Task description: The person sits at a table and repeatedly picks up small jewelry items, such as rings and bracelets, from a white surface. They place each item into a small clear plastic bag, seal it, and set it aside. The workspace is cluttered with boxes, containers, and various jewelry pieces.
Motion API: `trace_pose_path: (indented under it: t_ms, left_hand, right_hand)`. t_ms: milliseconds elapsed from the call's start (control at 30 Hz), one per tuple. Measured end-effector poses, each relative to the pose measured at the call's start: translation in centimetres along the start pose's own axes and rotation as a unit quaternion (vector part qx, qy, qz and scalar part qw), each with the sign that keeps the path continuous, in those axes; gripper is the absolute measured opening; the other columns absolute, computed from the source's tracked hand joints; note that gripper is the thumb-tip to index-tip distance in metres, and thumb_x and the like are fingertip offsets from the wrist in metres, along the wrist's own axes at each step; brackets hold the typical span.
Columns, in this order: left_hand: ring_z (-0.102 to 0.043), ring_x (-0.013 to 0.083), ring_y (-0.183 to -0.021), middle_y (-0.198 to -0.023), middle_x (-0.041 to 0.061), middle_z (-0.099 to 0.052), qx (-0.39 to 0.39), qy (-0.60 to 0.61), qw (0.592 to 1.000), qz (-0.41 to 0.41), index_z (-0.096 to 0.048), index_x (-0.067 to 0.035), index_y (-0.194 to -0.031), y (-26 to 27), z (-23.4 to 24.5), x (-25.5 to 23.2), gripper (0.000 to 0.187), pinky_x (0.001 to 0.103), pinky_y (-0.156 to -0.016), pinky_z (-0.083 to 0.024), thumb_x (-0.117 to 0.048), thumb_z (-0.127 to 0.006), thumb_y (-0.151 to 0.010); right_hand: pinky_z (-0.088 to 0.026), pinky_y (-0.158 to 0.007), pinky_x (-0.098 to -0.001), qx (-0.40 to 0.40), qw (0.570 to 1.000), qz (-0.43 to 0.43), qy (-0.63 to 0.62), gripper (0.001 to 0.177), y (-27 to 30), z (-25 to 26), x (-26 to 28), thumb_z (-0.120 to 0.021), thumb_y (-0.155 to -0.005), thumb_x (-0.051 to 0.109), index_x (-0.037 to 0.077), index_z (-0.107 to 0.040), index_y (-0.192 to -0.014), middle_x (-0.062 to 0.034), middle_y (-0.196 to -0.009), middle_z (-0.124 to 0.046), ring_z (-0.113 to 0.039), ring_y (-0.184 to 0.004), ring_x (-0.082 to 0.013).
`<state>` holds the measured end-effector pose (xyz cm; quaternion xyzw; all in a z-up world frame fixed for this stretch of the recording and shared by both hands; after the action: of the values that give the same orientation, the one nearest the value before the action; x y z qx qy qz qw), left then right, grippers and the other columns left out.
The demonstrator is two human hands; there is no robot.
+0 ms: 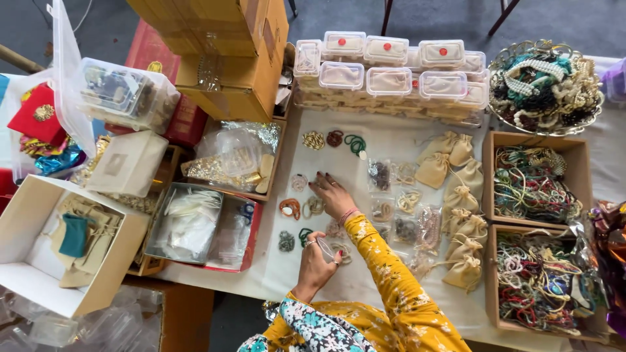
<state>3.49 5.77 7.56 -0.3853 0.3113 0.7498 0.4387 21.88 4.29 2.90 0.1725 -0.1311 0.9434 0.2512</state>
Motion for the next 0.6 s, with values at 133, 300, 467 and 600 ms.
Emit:
trace_pose_path:
  t_ms: [133,300,467,600]
  left_hand:
    - [-0.060,0.0413,-0.105,-0.115,0.022,-0.059,0.003,-0.031,0.999,-0.020,-0.044,0.001,-0.124,0.1,-0.6,1.5,0.065,0.048,-0.091,-0.047,-0.020,-0.081,-0.075]
    - [-0.056,0.0428,-0.110,-0.118,0.024,-0.054,-0.020,-0.019,0.998,-0.050,-0.042,0.003,-0.125,0.2,-0.9,2.0,0.071,0.047,-0.095,-0.046,-0.013,-0.082,-0.070]
    - [-0.059,0.0389,-0.106,-0.112,0.022,-0.058,-0.010,0.003,0.999,-0.031,-0.045,0.000,-0.124,0.7,-0.7,1.5,0.067,0.045,-0.092,-0.048,-0.017,-0.084,-0.072]
    - [-0.066,0.0318,-0.095,-0.098,0.015,-0.066,0.016,0.003,1.000,-0.011,-0.053,-0.004,-0.119,0.6,-0.3,-0.1,0.060,0.042,-0.086,-0.053,-0.027,-0.088,-0.076]
  right_hand:
    - [-0.050,-0.108,-0.0386,-0.088,0.995,-0.039,-0.037,0.038,4.4,-2.2,-1.6,-0.063,-0.088,0.003,0.015,-0.068,-0.124,-0.0098,-0.143,-0.060,-0.057,-0.134,-0.0309]
    - [-0.058,-0.081,-0.0401,-0.032,0.984,-0.164,0.067,0.026,9.2,-0.8,-2.3,-0.066,-0.084,0.002,0.012,-0.072,-0.107,-0.0099,-0.114,-0.068,-0.064,-0.107,-0.0315]
    - [-0.059,-0.078,-0.0335,-0.136,0.888,-0.310,-0.312,0.025,12.9,1.0,-6.6,-0.071,-0.083,-0.001,0.005,-0.077,-0.105,-0.0096,-0.095,-0.074,-0.071,-0.086,-0.0225]
    - [-0.061,-0.081,-0.0308,-0.123,0.704,-0.299,-0.632,0.021,15.7,3.5,-5.1,-0.067,-0.092,-0.001,-0.003,-0.071,-0.112,-0.0084,-0.099,-0.073,-0.070,-0.086,-0.0146]
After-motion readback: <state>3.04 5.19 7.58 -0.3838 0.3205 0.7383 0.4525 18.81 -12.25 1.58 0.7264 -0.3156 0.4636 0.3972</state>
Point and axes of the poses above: each hand's wrist, its own y-axis away from the middle knuckle, its own z-axis out of the back of the hand, x = y × z, the point moved 5 cm from there along -y, towards the middle knuckle
